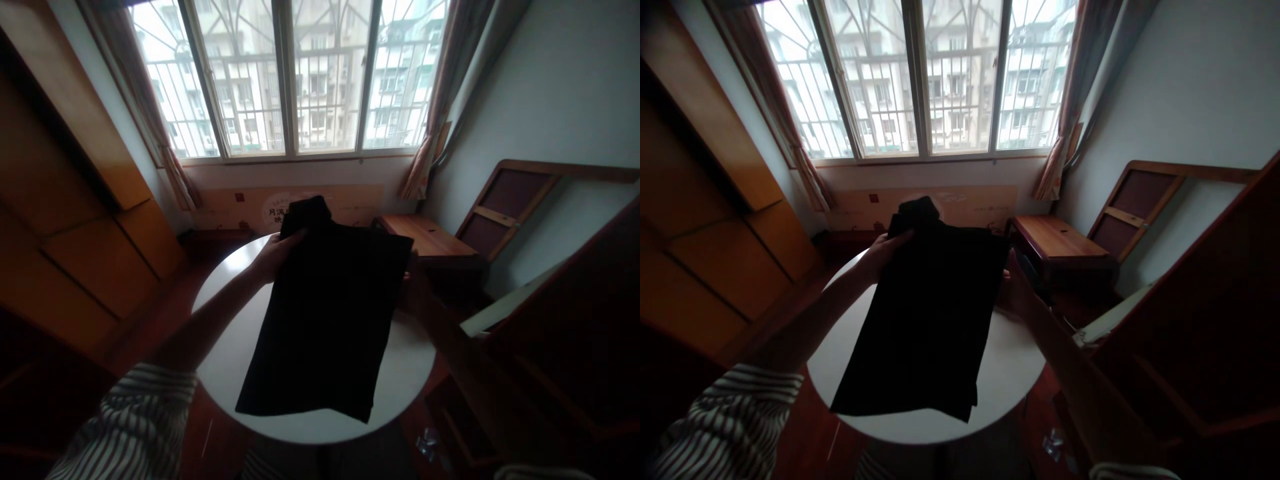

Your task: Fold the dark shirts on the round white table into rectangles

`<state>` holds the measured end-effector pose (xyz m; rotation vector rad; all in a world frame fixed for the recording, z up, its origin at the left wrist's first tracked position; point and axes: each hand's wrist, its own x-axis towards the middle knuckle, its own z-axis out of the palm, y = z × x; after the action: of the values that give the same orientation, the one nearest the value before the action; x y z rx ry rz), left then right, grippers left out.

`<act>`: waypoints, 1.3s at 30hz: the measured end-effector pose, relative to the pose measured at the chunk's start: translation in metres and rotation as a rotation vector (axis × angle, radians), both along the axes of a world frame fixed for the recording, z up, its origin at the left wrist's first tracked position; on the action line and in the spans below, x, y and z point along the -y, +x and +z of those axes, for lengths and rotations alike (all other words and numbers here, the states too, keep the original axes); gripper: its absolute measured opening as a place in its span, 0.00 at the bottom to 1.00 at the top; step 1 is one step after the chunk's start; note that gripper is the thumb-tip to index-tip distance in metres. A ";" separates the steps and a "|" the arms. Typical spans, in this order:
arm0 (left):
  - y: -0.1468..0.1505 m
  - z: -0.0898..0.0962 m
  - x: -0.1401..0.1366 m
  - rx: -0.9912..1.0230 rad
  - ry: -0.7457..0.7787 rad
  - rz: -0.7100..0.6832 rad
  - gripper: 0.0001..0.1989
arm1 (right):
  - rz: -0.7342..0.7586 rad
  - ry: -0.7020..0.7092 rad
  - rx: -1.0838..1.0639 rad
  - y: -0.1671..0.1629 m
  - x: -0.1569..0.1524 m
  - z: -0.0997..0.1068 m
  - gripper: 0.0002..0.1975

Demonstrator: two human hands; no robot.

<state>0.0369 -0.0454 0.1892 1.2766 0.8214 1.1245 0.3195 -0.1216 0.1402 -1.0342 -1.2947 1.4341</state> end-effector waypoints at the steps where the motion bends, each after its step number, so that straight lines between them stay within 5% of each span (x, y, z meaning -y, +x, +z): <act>1: -0.003 -0.011 -0.008 -0.012 -0.082 -0.020 0.22 | 0.012 -0.037 -0.062 -0.005 -0.004 -0.009 0.38; 6: -0.024 -0.100 -0.050 -0.139 -0.420 -0.034 0.15 | 0.091 -0.207 -0.168 -0.032 -0.034 -0.070 0.27; 9: -0.036 -0.141 -0.065 -0.182 -0.449 0.000 0.15 | -0.061 -0.258 0.005 -0.047 -0.057 -0.107 0.21; 13: -0.050 -0.155 -0.075 -0.239 -0.395 0.061 0.16 | -0.186 -0.172 0.115 -0.058 -0.084 -0.132 0.12; 18: -0.062 -0.143 -0.078 -0.382 -0.286 0.213 0.13 | -0.213 -0.061 0.245 -0.062 -0.112 -0.126 0.12; 20: -0.058 -0.138 -0.065 -0.457 -0.164 0.264 0.11 | -0.229 -0.026 0.330 -0.064 -0.122 -0.123 0.15; 23: -0.041 -0.136 -0.019 -0.737 0.316 0.178 0.09 | -0.248 0.041 0.432 -0.069 -0.136 -0.119 0.11; 27: -0.012 -0.148 0.066 -1.046 0.848 -0.320 0.16 | -0.289 0.139 0.470 -0.076 -0.151 -0.112 0.05; 30: 0.002 -0.157 0.106 -1.203 0.978 -0.430 0.25 | -0.293 0.128 0.469 -0.078 -0.157 -0.113 0.10; 34: 0.007 -0.164 0.116 -1.319 1.057 -0.424 0.06 | -0.279 0.056 0.490 -0.076 -0.153 -0.128 0.14; 39: 0.009 -0.181 0.121 -1.223 1.385 -0.430 0.10 | -0.307 0.055 0.566 -0.073 -0.152 -0.142 0.08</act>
<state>0.0462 -0.1660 0.0079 3.2579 0.4157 0.3161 0.2463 0.0304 -0.0013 -1.5955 -1.4708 0.8957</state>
